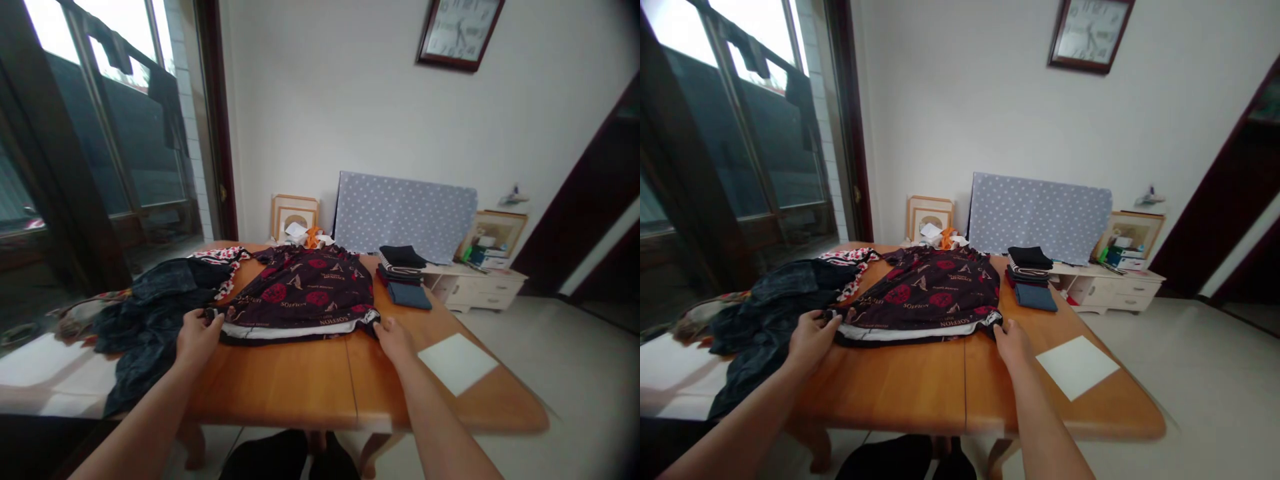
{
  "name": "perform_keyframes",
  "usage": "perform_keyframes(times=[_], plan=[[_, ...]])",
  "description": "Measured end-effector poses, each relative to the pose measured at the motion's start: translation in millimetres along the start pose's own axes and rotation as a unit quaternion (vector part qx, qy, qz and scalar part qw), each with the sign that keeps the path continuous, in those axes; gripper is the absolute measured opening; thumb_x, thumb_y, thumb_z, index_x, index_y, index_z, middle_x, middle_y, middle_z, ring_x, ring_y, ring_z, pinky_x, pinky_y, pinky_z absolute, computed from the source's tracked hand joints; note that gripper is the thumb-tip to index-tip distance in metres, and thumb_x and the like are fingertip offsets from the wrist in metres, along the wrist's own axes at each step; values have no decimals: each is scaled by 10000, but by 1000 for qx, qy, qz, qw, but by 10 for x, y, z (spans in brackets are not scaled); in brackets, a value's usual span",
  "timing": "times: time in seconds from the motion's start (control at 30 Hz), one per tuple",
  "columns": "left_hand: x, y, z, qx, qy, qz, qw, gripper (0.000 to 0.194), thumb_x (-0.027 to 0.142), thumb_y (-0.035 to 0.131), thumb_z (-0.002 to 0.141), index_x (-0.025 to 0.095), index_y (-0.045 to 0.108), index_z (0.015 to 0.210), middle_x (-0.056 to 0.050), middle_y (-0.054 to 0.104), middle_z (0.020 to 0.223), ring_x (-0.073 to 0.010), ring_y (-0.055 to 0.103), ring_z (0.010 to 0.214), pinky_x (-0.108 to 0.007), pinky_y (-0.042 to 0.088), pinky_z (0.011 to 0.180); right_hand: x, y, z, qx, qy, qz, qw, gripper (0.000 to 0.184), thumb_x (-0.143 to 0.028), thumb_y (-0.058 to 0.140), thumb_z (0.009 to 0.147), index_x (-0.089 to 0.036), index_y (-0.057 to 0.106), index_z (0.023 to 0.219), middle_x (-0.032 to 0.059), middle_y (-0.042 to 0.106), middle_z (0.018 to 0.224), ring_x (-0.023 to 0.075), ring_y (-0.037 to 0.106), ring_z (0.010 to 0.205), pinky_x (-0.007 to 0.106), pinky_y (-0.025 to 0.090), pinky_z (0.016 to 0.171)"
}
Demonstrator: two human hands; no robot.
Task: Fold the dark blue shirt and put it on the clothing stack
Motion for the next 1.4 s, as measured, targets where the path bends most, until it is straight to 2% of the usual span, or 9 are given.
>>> perform_keyframes(times=[0.13,0.33,0.5,0.67,0.77,0.9,1.1,1.27,1.4], plan=[[97,51,-24,-28,19,77,996,578,356,691,743,162,497,1252,-144,715,1059,-307,693,977,-388,528,837,-4,39,6,-36,-1,1,999,235,-401,573,768,-243,717,866,34,715,781,208,650,742,283,434,676],[-23,-273,105,36,55,104,992,454,289,585,783,128,532,1204,-146,695,1053,-308,671,1011,-386,522,859,541,-623,-135,155,36,71,985,309,-432,518,795,-217,698,927,54,716,841,215,611,723,290,423,649],[-33,-373,15,-3,82,172,982,455,265,558,776,131,550,1211,-162,654,1113,-325,649,1037,-405,521,863,907,-692,-253,66,74,-67,993,247,-390,508,815,-237,701,831,73,695,838,221,618,714,303,399,614],[377,-397,-273,35,142,262,954,442,377,520,832,190,581,1228,-178,585,1224,-382,601,1048,-472,508,827,675,-681,-257,78,28,-77,994,296,-387,467,862,-231,704,950,77,714,933,231,652,847,297,436,679],[694,-190,-447,22,253,234,939,343,324,481,860,187,621,1141,-135,639,1136,-325,595,1030,-430,478,903,412,-554,-178,78,-4,-80,994,374,-416,459,878,-208,694,1082,112,711,1070,243,653,967,299,462,778],[714,272,-561,-83,332,178,923,267,276,466,859,206,661,1027,-85,679,1095,-266,606,1032,-372,454,948,269,-374,-44,69,26,-146,986,532,-509,517,842,-161,648,1223,196,679,1166,313,636,1065,375,461,857],[443,505,-477,-126,313,164,927,315,370,476,877,188,694,1014,-100,693,1035,-257,640,994,-356,467,915,261,-149,103,5,29,-91,995,221,-422,563,778,-267,703,852,60,718,829,245,663,815,325,446,707],[469,479,-485,-130,314,168,926,323,383,477,875,197,705,1009,-92,696,1029,-253,644,983,-344,469,898,251,-392,81,98,-29,94,990,159,-377,536,751,-228,591,739,15,656,717,195,605,691,276,416,620],[469,492,-489,-130,304,185,925,329,392,488,867,203,712,1015,-98,695,1048,-263,643,978,-348,471,891,619,-799,-85,215,11,143,966,214,-392,547,754,-205,607,837,46,670,801,211,598,747,294,440,682]])
Point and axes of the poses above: each hand's wrist, its own z-axis towards the middle knuckle, its own y-axis out of the palm, x = y × z, the point moved 10 cm from there along z, towards the middle knuckle
